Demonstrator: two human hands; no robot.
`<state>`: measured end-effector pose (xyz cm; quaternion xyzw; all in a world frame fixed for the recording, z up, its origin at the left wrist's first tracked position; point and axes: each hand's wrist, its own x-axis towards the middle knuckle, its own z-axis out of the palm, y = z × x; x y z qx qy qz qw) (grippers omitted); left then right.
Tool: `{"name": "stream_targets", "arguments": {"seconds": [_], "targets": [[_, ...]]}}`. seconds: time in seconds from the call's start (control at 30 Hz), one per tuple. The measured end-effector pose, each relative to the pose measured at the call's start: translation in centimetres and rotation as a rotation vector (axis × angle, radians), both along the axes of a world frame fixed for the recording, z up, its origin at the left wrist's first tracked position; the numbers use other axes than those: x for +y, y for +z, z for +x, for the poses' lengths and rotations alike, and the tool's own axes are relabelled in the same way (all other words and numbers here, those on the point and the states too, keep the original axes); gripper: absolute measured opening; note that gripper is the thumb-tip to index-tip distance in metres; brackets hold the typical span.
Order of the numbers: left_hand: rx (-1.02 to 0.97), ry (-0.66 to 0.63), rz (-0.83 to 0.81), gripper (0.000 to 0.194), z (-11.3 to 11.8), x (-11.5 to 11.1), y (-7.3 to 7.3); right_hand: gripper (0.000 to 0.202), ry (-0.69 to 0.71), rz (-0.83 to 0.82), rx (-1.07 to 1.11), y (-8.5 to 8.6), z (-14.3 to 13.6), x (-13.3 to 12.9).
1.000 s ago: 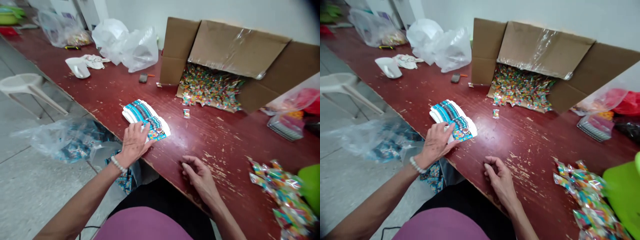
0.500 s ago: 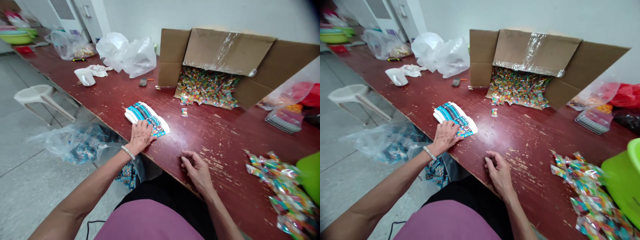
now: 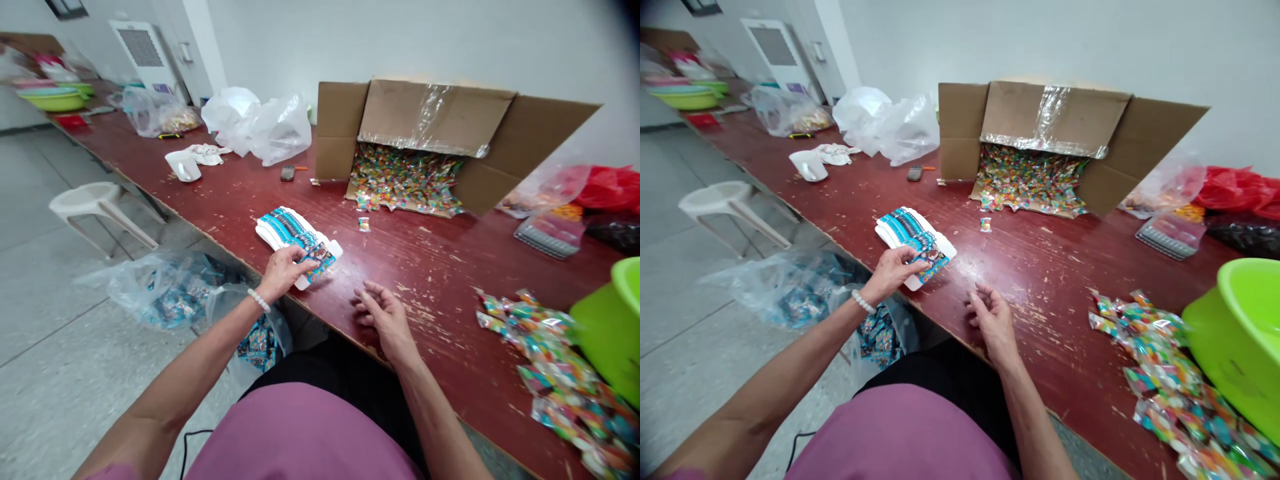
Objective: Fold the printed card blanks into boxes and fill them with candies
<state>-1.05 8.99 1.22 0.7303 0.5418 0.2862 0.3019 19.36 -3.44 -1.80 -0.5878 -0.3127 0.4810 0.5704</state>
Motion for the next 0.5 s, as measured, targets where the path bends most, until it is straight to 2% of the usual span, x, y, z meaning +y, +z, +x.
{"name": "stream_targets", "arguments": {"seconds": [0.1,0.2,0.27,0.3,0.37,0.5], "targets": [[-0.223,-0.074,-0.185,0.031,0.8,-3.5,0.2,0.058,-0.023,0.071,0.111,1.1,-1.4,0.5],[-0.609,-0.234,-0.652,0.036,1.4,-7.0,0.6,0.045,0.041,0.151,0.204,2.1,-2.3,0.5],[-0.782,-0.418,-0.962,0.042,1.7,-8.8,0.7,0.039,0.118,0.144,0.239,2.6,-2.5,-0.1],[-0.844,-0.502,-1.062,0.044,1.8,-9.4,0.8,0.038,0.166,0.125,0.239,2.9,-2.6,-0.5],[-0.934,-0.587,-1.13,0.042,2.0,-10.4,0.6,0.039,0.258,0.078,0.22,3.4,-2.7,-1.4],[-0.896,-0.498,-0.965,0.036,2.2,-11.3,0.3,0.045,0.319,0.066,0.2,4.2,-3.1,-2.8]]}}
